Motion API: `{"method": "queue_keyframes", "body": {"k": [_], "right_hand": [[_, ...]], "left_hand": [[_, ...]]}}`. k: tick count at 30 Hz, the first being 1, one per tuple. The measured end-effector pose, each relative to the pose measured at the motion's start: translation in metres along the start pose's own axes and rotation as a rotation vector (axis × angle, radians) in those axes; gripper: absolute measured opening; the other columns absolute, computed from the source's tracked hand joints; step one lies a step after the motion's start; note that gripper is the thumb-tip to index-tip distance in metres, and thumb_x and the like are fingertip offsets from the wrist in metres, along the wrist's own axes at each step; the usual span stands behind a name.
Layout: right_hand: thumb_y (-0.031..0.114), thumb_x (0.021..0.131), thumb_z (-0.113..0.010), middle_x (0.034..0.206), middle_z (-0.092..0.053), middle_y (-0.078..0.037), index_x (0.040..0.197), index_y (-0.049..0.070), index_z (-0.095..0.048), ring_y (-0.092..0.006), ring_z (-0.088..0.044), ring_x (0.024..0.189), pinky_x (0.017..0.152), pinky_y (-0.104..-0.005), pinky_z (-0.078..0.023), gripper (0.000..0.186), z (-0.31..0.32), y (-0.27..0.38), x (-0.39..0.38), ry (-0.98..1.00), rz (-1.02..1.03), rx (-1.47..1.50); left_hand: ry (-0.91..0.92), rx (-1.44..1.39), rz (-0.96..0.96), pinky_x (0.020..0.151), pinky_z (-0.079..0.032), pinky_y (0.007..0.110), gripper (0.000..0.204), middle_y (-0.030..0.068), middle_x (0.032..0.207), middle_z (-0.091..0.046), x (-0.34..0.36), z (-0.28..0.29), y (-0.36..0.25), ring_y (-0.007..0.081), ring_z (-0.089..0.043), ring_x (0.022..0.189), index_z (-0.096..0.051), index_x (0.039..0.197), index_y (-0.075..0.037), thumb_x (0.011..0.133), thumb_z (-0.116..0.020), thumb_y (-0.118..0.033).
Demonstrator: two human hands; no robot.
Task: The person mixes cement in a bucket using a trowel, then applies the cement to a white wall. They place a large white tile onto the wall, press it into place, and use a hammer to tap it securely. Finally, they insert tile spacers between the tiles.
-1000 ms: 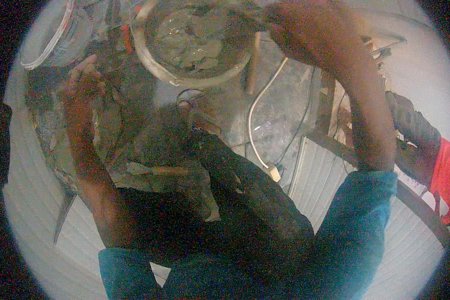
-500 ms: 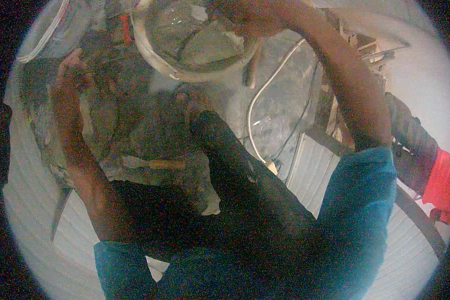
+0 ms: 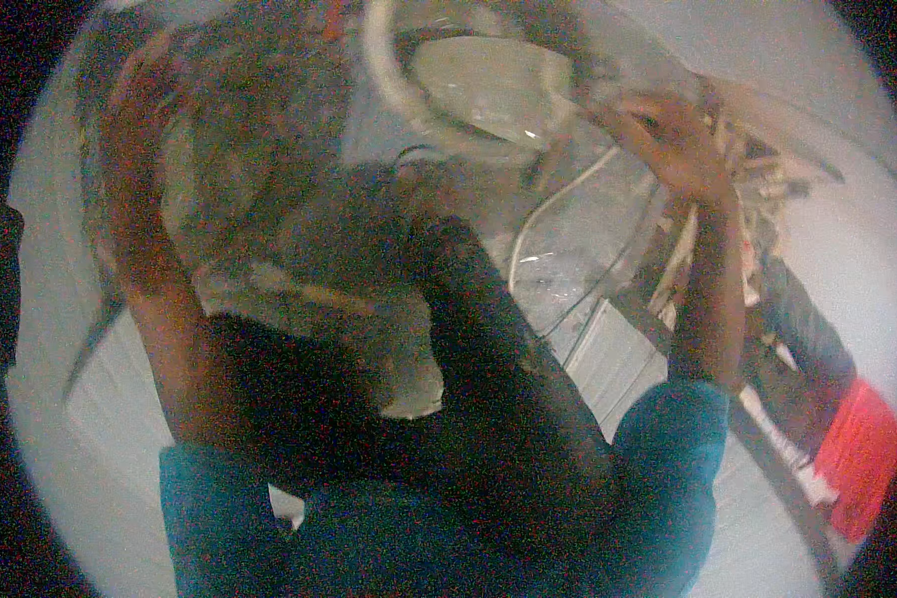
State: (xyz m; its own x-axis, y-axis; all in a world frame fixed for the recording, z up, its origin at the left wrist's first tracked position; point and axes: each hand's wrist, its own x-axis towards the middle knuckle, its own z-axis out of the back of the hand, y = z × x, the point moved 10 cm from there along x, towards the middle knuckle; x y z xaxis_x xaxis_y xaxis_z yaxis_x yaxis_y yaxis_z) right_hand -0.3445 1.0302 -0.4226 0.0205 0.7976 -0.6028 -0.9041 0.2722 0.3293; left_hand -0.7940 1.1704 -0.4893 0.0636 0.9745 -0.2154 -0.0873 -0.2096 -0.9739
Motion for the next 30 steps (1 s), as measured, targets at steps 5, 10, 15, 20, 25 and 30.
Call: {"method": "queue_keyframes", "body": {"k": [5, 10, 15, 20, 25, 30], "right_hand": [[0.009, 0.096, -0.062, 0.099, -0.069, -0.01, 0.11, -0.001, -0.069, -0.0146, -0.062, 0.088, 0.077, -0.0292, -0.049, 0.019, -0.064, 0.069, -0.046, -0.006, 0.144, 0.4], [0.019, 0.095, -0.067, 0.108, -0.07, -0.018, 0.116, 0.006, -0.07, -0.0343, -0.07, 0.092, 0.08, -0.0385, -0.055, 0.025, -0.155, 0.129, -0.01, -0.102, 0.313, -0.03], [0.034, 0.093, -0.068, 0.109, -0.07, -0.018, 0.119, 0.01, -0.068, -0.0376, -0.07, 0.094, 0.075, -0.0434, -0.058, 0.035, -0.205, 0.159, 0.016, -0.231, 0.382, -0.325], [0.038, 0.094, -0.066, 0.108, -0.07, -0.018, 0.113, 0.008, -0.069, -0.0366, -0.07, 0.092, 0.072, -0.0445, -0.059, 0.036, -0.2, 0.168, 0.006, -0.285, 0.377, -0.391], [0.037, 0.095, -0.066, 0.103, -0.071, -0.019, 0.108, 0.005, -0.069, -0.0399, -0.069, 0.093, 0.076, -0.0471, -0.057, 0.035, -0.195, 0.175, 0.019, -0.172, 0.32, -0.222], [0.031, 0.097, -0.065, 0.109, -0.07, -0.021, 0.111, 0.001, -0.069, -0.0368, -0.07, 0.098, 0.085, -0.0428, -0.054, 0.034, -0.124, 0.159, -0.001, -0.045, 0.223, 0.012]], "left_hand": [[-0.105, -0.101, -0.079, 0.079, -0.049, 0.033, 0.038, 0.0025, 0.093, -0.06, -0.013, 0.025, -0.027, 0.0171, -0.059, 0.082, -0.068, 0.116, -0.008, 0.092, -0.064, -0.038], [-0.254, -0.154, -0.085, 0.078, -0.049, 0.034, 0.035, 0.0019, 0.09, -0.059, -0.007, 0.041, -0.033, 0.0168, -0.058, 0.081, -0.067, 0.112, -0.008, 0.092, -0.065, -0.037], [-0.209, -0.176, -0.211, 0.078, -0.048, 0.034, 0.034, 0.0012, 0.088, -0.057, -0.017, 0.045, -0.05, 0.0164, -0.058, 0.079, -0.067, 0.11, -0.008, 0.091, -0.065, -0.036], [-0.328, -0.15, -0.126, 0.077, -0.048, 0.035, 0.032, 0.0005, 0.087, -0.057, -0.02, 0.065, -0.043, 0.0158, -0.058, 0.076, -0.068, 0.107, -0.008, 0.091, -0.065, -0.036], [-0.005, -0.188, -0.225, 0.086, -0.048, 0.041, 0.046, 0.006, 0.1, -0.06, -0.01, 0.063, -0.047, 0.0215, -0.06, 0.09, -0.064, 0.118, -0.008, 0.088, -0.069, -0.043], [-0.094, -0.076, -0.182, 0.088, -0.049, 0.036, 0.04, 0.0043, 0.104, -0.063, 0.016, 0.086, -0.01, 0.0174, -0.059, 0.091, -0.067, 0.126, -0.008, 0.096, -0.063, -0.033]]}}
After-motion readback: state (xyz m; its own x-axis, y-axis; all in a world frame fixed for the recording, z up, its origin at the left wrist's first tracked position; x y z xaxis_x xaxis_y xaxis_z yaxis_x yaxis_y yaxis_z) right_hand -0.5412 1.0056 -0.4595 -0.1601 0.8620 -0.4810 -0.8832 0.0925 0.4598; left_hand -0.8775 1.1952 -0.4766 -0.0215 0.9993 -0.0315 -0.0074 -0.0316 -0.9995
